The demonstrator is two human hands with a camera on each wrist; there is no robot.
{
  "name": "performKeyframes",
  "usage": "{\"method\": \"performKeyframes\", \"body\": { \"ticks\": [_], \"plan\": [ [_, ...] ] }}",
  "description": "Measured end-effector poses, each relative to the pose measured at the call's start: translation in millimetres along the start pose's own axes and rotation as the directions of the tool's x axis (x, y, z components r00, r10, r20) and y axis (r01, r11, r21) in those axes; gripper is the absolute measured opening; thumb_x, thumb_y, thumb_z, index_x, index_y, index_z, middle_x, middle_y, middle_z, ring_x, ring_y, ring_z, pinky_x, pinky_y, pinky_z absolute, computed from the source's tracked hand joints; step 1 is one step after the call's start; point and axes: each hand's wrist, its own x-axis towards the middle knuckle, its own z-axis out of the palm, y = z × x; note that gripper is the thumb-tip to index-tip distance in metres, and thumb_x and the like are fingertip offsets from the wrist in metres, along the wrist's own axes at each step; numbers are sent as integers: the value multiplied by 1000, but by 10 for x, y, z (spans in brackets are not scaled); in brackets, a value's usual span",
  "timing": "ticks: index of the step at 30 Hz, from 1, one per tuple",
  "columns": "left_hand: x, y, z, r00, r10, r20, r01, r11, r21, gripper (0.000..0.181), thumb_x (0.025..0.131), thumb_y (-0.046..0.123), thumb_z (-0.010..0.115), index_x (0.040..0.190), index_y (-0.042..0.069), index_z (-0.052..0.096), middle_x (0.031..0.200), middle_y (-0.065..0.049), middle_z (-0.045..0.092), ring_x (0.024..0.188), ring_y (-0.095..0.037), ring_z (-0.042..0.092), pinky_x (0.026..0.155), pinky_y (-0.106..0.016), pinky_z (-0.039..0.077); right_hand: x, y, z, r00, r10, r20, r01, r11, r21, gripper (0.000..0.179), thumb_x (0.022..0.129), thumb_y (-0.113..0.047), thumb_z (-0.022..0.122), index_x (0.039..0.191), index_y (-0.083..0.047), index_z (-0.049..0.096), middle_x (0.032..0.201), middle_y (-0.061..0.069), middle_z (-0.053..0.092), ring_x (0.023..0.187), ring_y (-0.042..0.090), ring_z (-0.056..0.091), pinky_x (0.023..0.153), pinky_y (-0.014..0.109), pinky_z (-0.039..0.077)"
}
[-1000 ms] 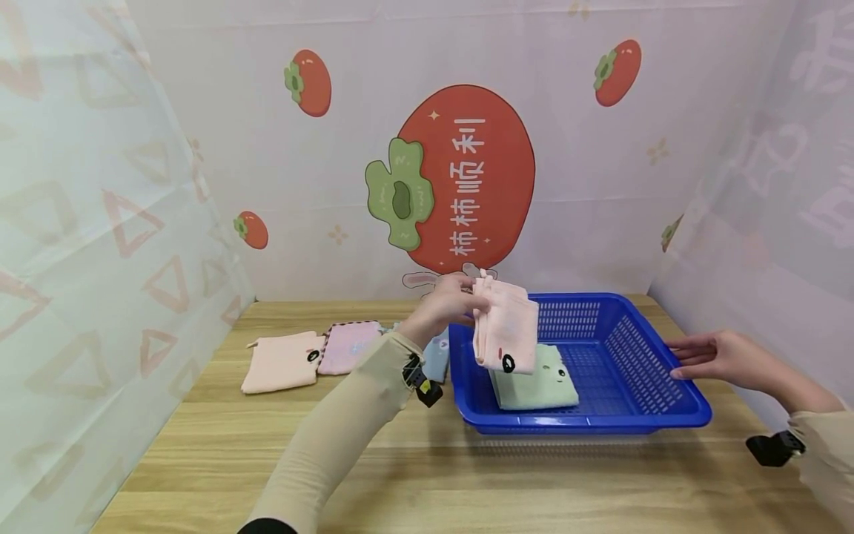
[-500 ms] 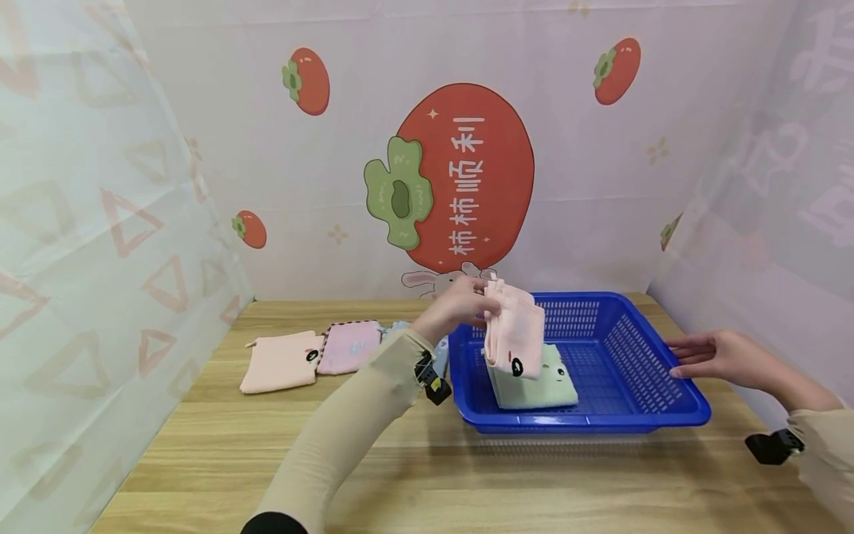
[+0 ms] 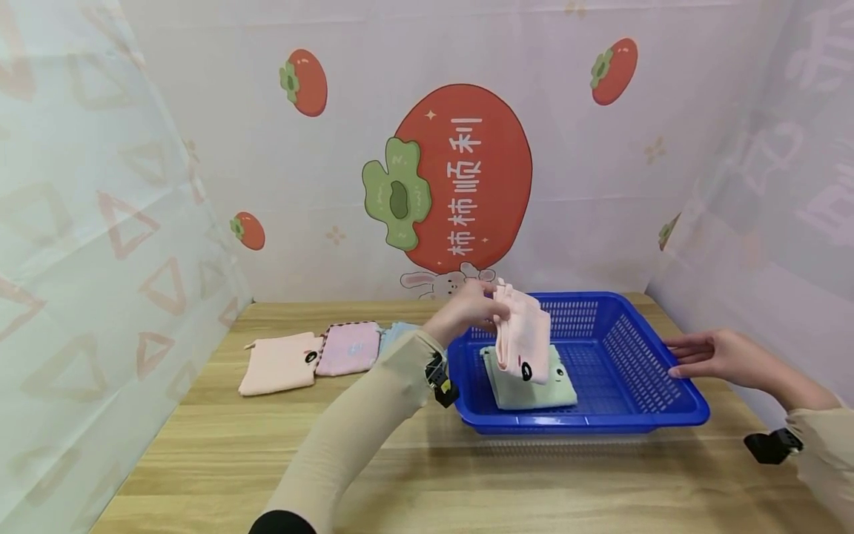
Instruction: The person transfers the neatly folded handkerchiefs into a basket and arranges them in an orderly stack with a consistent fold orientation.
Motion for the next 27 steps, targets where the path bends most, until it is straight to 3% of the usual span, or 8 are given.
{"method": "performKeyframes", "body": {
  "ticks": [9, 18, 27],
  "plan": [
    [67, -3, 95, 1000, -17, 12, 18, 999, -46, 34, 81, -2, 65, 115, -5, 59, 93, -14, 66, 76, -21, 68, 68, -34, 59, 9, -9, -9, 1000, 15, -10, -15, 1000, -4, 60, 83, -25, 72, 126, 14, 52, 106, 25, 67, 81, -3, 67, 67, 16, 53],
    [127, -28, 168, 998, -44, 32, 47, 996, -71, 29, 83, -2, 64, 112, -4, 61, 91, -12, 64, 74, -21, 66, 79, -43, 56, 3, 10, -2, 1000, -16, -4, 16, 1000, 9, 58, 84, -22, 71, 125, 15, 52, 109, 29, 65, 83, -3, 67, 67, 18, 54],
    [169, -65, 216, 998, -59, 21, 60, 996, -68, 18, 85, 1, 65, 102, -3, 61, 88, -11, 63, 72, -21, 65, 82, -44, 55, -1, -5, -7, 1000, -13, -2, 13, 1000, 8, 59, 84, -23, 71, 126, 14, 51, 110, 30, 64, 83, -3, 66, 67, 18, 54]
  ]
}}
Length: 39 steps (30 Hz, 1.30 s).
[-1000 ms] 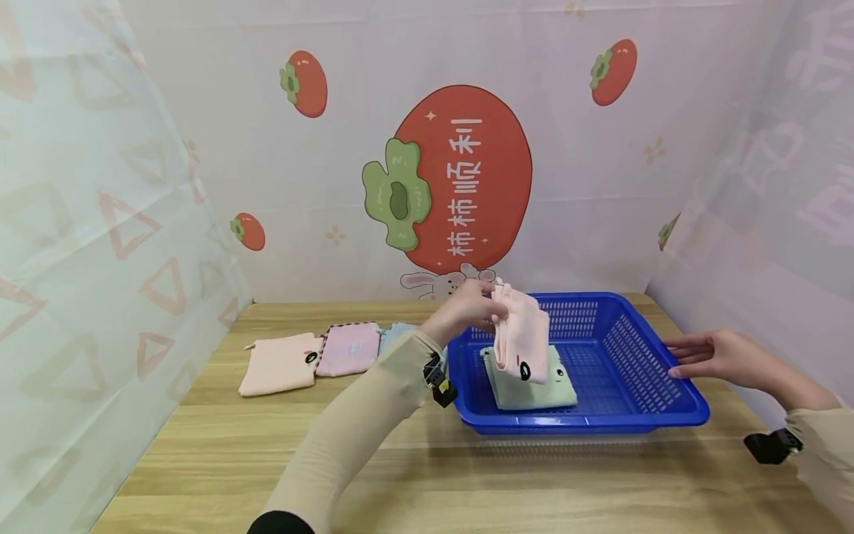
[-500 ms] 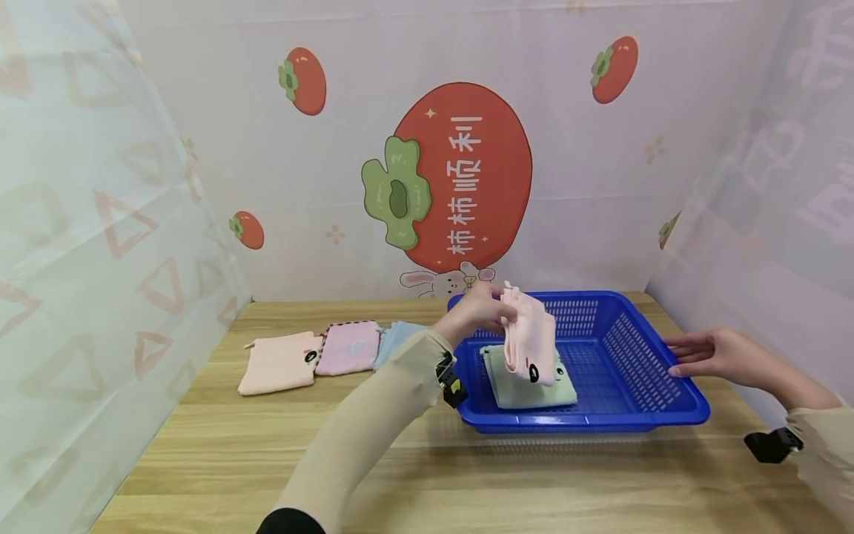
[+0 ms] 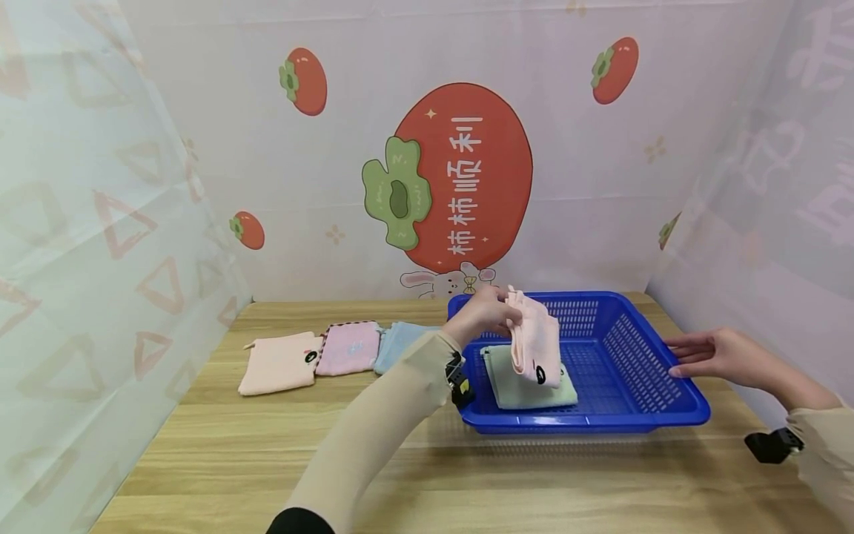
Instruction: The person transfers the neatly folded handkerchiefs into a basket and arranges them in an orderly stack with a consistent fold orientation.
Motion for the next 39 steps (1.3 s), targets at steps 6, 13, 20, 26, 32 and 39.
{"method": "performKeyframes", "body": {
  "ticks": [6, 13, 20, 26, 32, 39],
  "plan": [
    [27, -30, 59, 1000, -12, 8, 12, 1000, -11, 17, 85, 1, 65, 100, -3, 60, 87, -11, 61, 69, -20, 63, 83, -44, 55, 2, 11, 11, 1000, 7, 9, -7, 1000, 3, 59, 85, -23, 71, 126, 15, 51, 110, 29, 64, 83, -3, 67, 68, 18, 54],
    [72, -41, 124, 999, -38, 11, 39, 999, -30, 40, 84, -3, 64, 121, -9, 53, 93, -14, 62, 69, -21, 62, 80, -41, 56, 0, -3, 31, 1000, 8, 2, -8, 1000, 0, 57, 84, -19, 71, 125, 15, 51, 109, 29, 64, 82, -3, 66, 67, 17, 53],
    [110, -34, 218, 998, -58, 38, 60, 997, -57, 44, 82, -6, 63, 125, -10, 51, 96, -18, 63, 74, -24, 64, 76, -39, 57, 5, 3, 25, 1000, 5, -2, -5, 1000, -11, 57, 84, -20, 71, 126, 14, 52, 109, 28, 65, 82, -4, 66, 67, 17, 53],
    [116, -21, 292, 997, -67, 38, 69, 996, -65, 43, 83, -4, 64, 124, -9, 51, 89, -14, 61, 70, -23, 62, 82, -44, 55, 2, 2, 18, 1000, 12, 0, -12, 1000, -16, 59, 84, -23, 71, 126, 13, 52, 110, 28, 65, 83, -3, 66, 67, 18, 54],
    [142, -23, 336, 995, -84, 57, 88, 994, -61, 31, 82, -6, 63, 112, -8, 56, 81, -13, 60, 64, -22, 62, 82, -45, 55, 6, -3, 3, 1000, 31, 1, -31, 999, -22, 60, 84, -25, 72, 126, 12, 52, 111, 27, 65, 83, -2, 67, 68, 18, 53],
    [139, -32, 328, 990, -124, 62, 125, 992, -16, 38, 81, -8, 65, 118, -10, 55, 79, -13, 59, 63, -21, 59, 75, -40, 58, 6, -9, 7, 1000, 26, -2, -26, 999, -30, 59, 84, -25, 72, 126, 12, 52, 110, 27, 65, 83, -2, 67, 68, 18, 54]
  ]
}}
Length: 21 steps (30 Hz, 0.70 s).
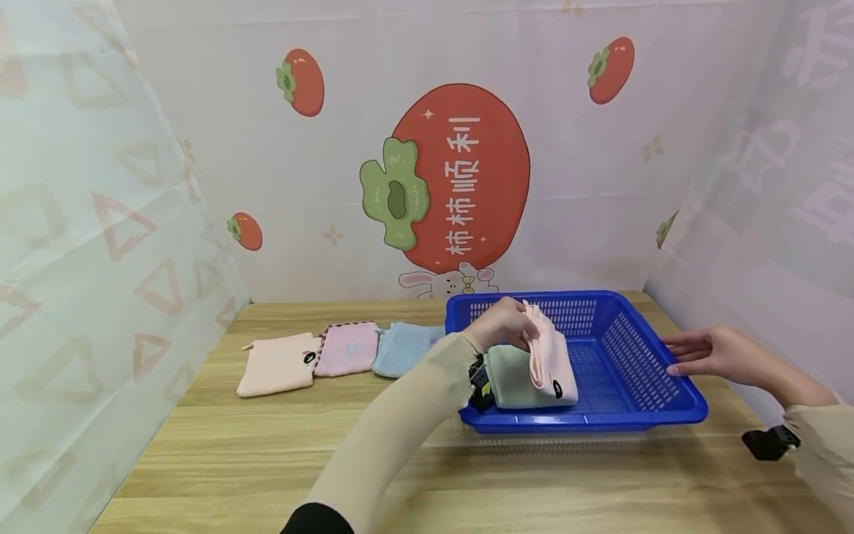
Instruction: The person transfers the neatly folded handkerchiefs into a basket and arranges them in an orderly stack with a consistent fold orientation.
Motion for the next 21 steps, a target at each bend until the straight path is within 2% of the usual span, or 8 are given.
{"method": "performKeyframes", "body": {
  "ticks": [3, 8, 14, 18, 21],
  "plan": [
    [7, -12, -16, 1000, -10, -8, 10, 1000, 3, 34, 81, -8, 65, 114, -9, 58, 77, -13, 60, 63, -21, 59, 74, -40, 58, -5, 1, -3, 1000, 2, -4, -2, 1000, -1, 60, 83, -26, 72, 126, 12, 53, 110, 26, 65, 83, -3, 67, 68, 18, 53],
    [-9, -8, -41, 1000, -15, -19, 16, 1000, 23, 39, 80, -8, 67, 118, -8, 57, 76, -12, 60, 63, -20, 60, 73, -40, 58, -12, -2, 6, 1000, -13, -5, 13, 1000, 10, 59, 84, -23, 72, 126, 13, 52, 110, 28, 65, 83, -3, 66, 67, 18, 54],
    [-41, -7, -81, 999, -34, -34, 36, 998, 43, 22, 80, -7, 67, 102, -9, 62, 74, -13, 61, 63, -22, 61, 75, -41, 57, -7, 26, 1, 1000, -10, 8, 10, 1000, 24, 60, 85, -24, 71, 126, 14, 51, 111, 28, 64, 83, -3, 67, 68, 18, 53],
    [-62, -3, -102, 997, -51, -58, 54, 997, 57, 37, 80, -6, 68, 115, -9, 57, 77, -14, 63, 68, -25, 65, 75, -41, 57, -3, 41, -4, 1000, -17, 16, 17, 999, 29, 60, 85, -23, 71, 127, 15, 50, 112, 30, 63, 84, -2, 67, 68, 18, 53],
    [-72, -2, -118, 997, -52, -63, 57, 996, 67, 36, 81, -5, 68, 115, -8, 57, 78, -16, 64, 69, -26, 66, 77, -42, 57, 2, 41, -3, 1000, -23, 15, 22, 999, 32, 60, 85, -23, 70, 127, 14, 50, 112, 30, 63, 84, -3, 67, 68, 18, 53]
  ]
}}
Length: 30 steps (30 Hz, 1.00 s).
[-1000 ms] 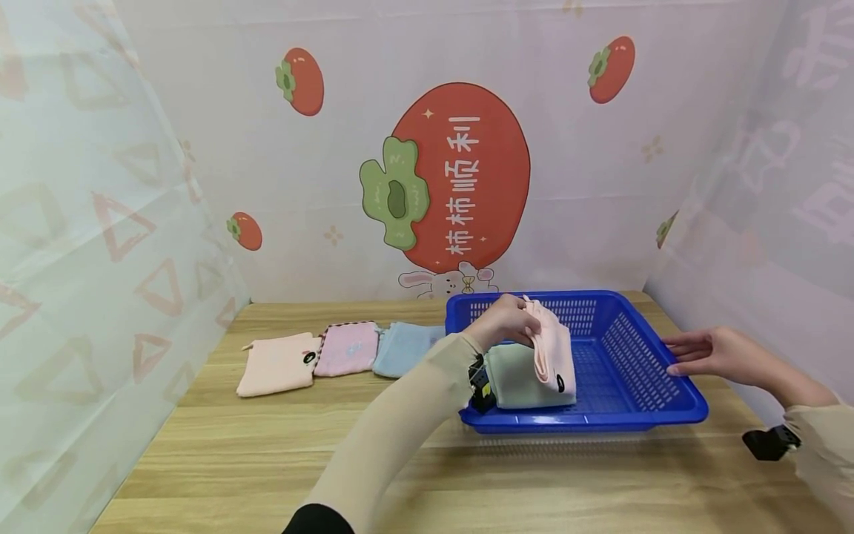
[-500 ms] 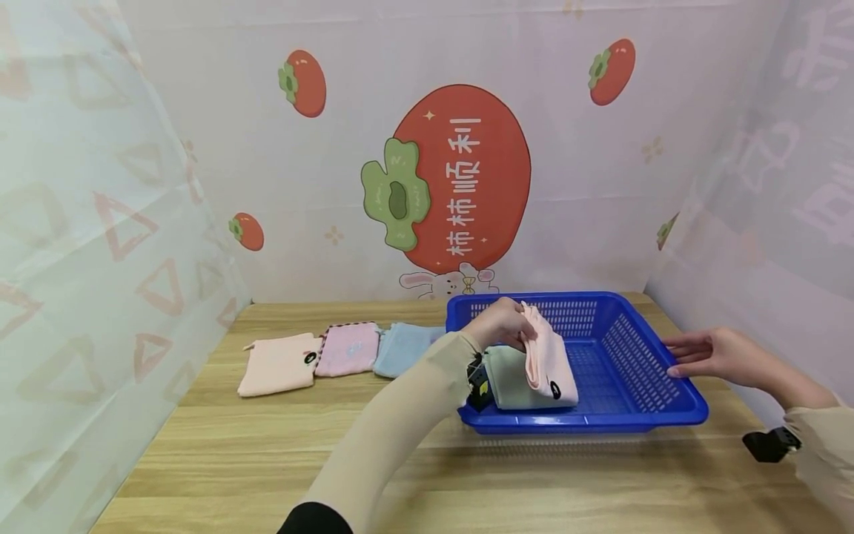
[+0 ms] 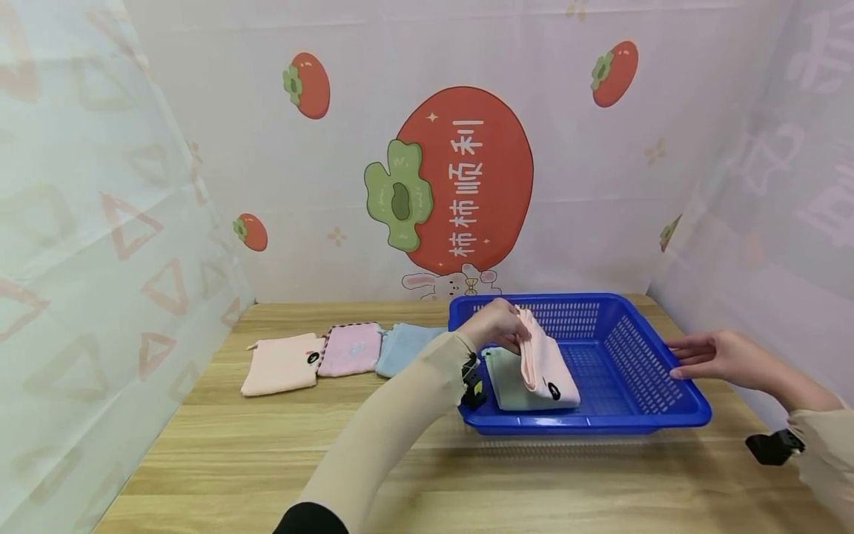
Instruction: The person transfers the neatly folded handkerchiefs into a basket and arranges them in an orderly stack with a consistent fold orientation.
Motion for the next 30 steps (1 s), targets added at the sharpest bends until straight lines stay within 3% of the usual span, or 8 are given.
{"method": "performKeyframes", "body": {
  "ticks": [4, 7, 13, 19, 30],
  "plan": [
    [-6, -12, -28, 1000, 9, 11, -10, 1000, 15, 15, 80, -4, 68, 94, -6, 63, 76, -15, 66, 65, -23, 65, 77, -42, 57, 3, 6, 4, 1000, -5, -4, 5, 1000, -6, 59, 85, -23, 71, 127, 14, 51, 111, 29, 64, 83, -3, 67, 68, 17, 53],
    [-10, -19, -53, 1000, 7, 21, -7, 1000, 6, 10, 80, -5, 68, 88, -4, 62, 75, -16, 66, 66, -25, 67, 78, -43, 56, 4, 8, 6, 1000, -8, -6, 8, 1000, -11, 59, 85, -23, 71, 126, 14, 51, 111, 29, 64, 84, -3, 66, 68, 18, 53],
    [-7, -16, -88, 999, -5, 34, 5, 1000, -8, 9, 81, -6, 67, 89, -4, 62, 76, -19, 68, 74, -31, 70, 81, -45, 55, -5, -13, 1, 1000, -15, -14, 15, 1000, -15, 58, 85, -22, 71, 125, 14, 52, 110, 30, 64, 83, -4, 66, 67, 18, 54],
    [-18, -10, -108, 999, -22, 32, 21, 1000, 5, 8, 82, -5, 67, 88, -4, 62, 76, -19, 68, 72, -30, 70, 82, -45, 55, 3, 6, 4, 1000, -13, -10, 13, 1000, -18, 58, 85, -23, 71, 125, 14, 52, 110, 29, 64, 83, -3, 66, 67, 18, 53],
    [-62, 0, -160, 999, 7, 41, -8, 1000, 12, 4, 85, -4, 64, 84, -7, 65, 78, -20, 68, 75, -32, 70, 85, -48, 54, 5, -7, 0, 1000, -5, -5, 5, 1000, -16, 59, 85, -23, 71, 126, 14, 51, 110, 29, 64, 83, -3, 66, 67, 17, 53]
  ]
}}
